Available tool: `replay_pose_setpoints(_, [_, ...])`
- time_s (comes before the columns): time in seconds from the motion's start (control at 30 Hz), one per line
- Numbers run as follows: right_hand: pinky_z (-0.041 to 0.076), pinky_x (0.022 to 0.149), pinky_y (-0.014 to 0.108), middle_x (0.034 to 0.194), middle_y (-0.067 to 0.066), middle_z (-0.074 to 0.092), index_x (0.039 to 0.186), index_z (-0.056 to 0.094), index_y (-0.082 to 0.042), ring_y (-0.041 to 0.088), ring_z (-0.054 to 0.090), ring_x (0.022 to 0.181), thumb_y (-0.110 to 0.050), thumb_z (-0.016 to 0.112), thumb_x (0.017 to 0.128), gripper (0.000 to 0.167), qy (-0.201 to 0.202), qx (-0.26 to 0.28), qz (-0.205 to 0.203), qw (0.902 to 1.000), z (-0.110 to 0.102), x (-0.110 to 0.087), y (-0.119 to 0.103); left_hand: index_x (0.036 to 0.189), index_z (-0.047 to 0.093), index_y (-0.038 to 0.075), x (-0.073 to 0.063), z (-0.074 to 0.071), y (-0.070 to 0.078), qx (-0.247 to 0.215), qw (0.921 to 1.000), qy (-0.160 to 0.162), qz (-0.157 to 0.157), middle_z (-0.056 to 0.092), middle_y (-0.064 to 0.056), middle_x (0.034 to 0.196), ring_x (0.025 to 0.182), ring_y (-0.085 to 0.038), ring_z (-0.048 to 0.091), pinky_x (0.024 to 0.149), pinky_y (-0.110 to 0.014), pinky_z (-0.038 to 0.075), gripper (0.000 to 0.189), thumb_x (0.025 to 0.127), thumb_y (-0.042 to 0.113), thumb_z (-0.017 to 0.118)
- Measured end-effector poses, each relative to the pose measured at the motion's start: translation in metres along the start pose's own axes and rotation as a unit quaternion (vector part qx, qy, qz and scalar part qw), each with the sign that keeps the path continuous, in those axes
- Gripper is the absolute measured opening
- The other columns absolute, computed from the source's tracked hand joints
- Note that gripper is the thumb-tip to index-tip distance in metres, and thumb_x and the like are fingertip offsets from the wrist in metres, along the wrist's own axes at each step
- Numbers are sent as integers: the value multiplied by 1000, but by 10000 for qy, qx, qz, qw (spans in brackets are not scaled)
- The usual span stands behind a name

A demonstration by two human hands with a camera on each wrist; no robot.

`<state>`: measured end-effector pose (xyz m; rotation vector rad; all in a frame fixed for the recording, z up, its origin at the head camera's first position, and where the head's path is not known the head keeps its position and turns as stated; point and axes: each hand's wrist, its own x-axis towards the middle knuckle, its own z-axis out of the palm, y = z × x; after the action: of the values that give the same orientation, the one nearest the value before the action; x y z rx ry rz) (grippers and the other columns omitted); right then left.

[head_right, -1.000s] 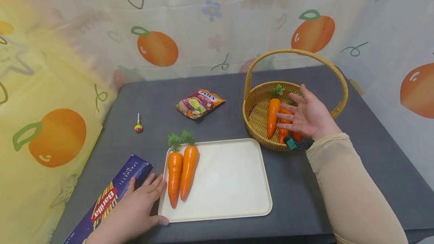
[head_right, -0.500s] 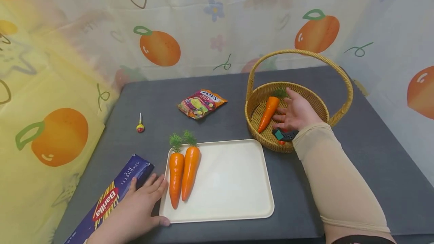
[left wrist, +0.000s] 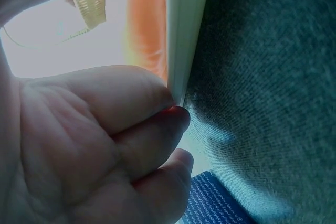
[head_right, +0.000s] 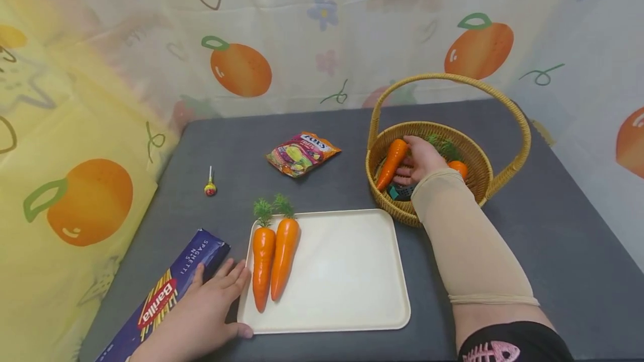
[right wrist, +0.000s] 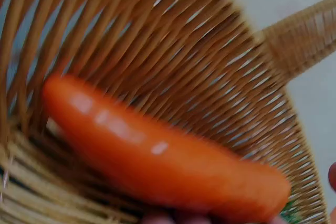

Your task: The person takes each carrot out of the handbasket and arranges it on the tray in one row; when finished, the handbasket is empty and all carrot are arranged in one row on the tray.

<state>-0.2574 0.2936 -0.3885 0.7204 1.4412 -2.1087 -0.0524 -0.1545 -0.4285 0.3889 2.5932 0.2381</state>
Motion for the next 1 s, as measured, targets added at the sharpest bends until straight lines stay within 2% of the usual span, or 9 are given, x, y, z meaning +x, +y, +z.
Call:
replay_pose_setpoints(0.13, [25, 138, 50, 187, 7, 6, 179, -2, -31, 33, 20, 171, -54, 35, 118, 76, -139, -274, -148, 9994, 3, 6, 5, 163, 54, 7, 0, -1, 0, 1, 9999, -91, -52, 47, -14, 173, 167, -45, 31, 125, -85, -7, 115, 74, 68, 94])
replay_pose_setpoints(0.23, [34, 134, 48, 177, 14, 25, 179, 0, -22, 34, 36, 163, -55, 42, 116, 82, -419, -789, -272, 9956, 4, 10, 8, 164, 54, 8, 1, -1, 0, 25, 9998, -153, -106, 47, -13, 174, 167, -44, 31, 125, -85, -9, 115, 74, 68, 94])
replay_pose_setpoints(0.33, [51, 118, 44, 155, 10, 43, 176, -2, -22, 31, 54, 141, -47, 51, 116, 84, -545, -1222, -414, 9901, 4, 14, 9, 164, 54, 8, 1, -2, 0, 24, 9997, -188, -125, 47, -13, 174, 167, -44, 31, 124, -85, -9, 115, 74, 68, 94])
replay_pose_setpoints(0.43, [62, 98, 37, 141, 7, 46, 173, -3, -24, 24, 67, 116, -29, 59, 116, 85, -564, -1376, -546, 9874, 4, 16, 9, 164, 54, 9, 1, -2, 0, 6, 9997, -194, -135, 46, -12, 174, 167, -44, 30, 125, -85, -9, 115, 74, 68, 94])
replay_pose_setpoints(0.57, [66, 86, 34, 136, 9, 44, 169, -1, -24, 19, 74, 98, -10, 58, 114, 81, -762, -1243, -711, 9868, 4, 13, 8, 164, 54, 9, 1, -3, 0, 12, 9997, -190, -120, 46, -12, 174, 167, -44, 31, 125, -85, -8, 115, 74, 68, 94])
replay_pose_setpoints(0.67, [67, 85, 35, 132, 6, 50, 167, 3, -29, 19, 78, 95, -7, 57, 114, 78, -974, -964, -921, 9863, 3, 8, 7, 164, 54, 8, 1, -2, 0, 20, 9998, -179, -81, 46, -12, 174, 166, -44, 32, 124, -86, -6, 115, 74, 69, 94])
replay_pose_setpoints(0.8, [68, 84, 37, 125, 4, 62, 159, 20, -28, 21, 81, 94, -4, 57, 113, 63, -1283, -719, -1420, 9789, 3, -5, 5, 163, 55, 9, 2, -2, 0, -44, 9997, -202, -114, 47, -12, 174, 166, -44, 32, 124, -86, -6, 115, 73, 68, 94])
replay_pose_setpoints(0.9, [68, 84, 38, 122, 6, 66, 151, 29, -25, 24, 81, 93, 1, 57, 112, 55, -1556, -445, -1966, 9670, 7, -22, 6, 163, 55, 9, 3, -2, 0, -77, 9996, -227, -139, 46, -11, 174, 167, -44, 31, 124, -86, -7, 115, 72, 68, 95])
replay_pose_setpoints(1.0, [69, 88, 38, 124, 8, 67, 150, 33, -24, 26, 81, 92, 4, 57, 110, 54, -1954, -181, -2589, 9458, 11, -42, 13, 163, 55, 9, 2, -2, 0, -71, 9998, -193, -88, 46, -12, 175, 167, -44, 31, 124, -86, -6, 115, 73, 68, 94])
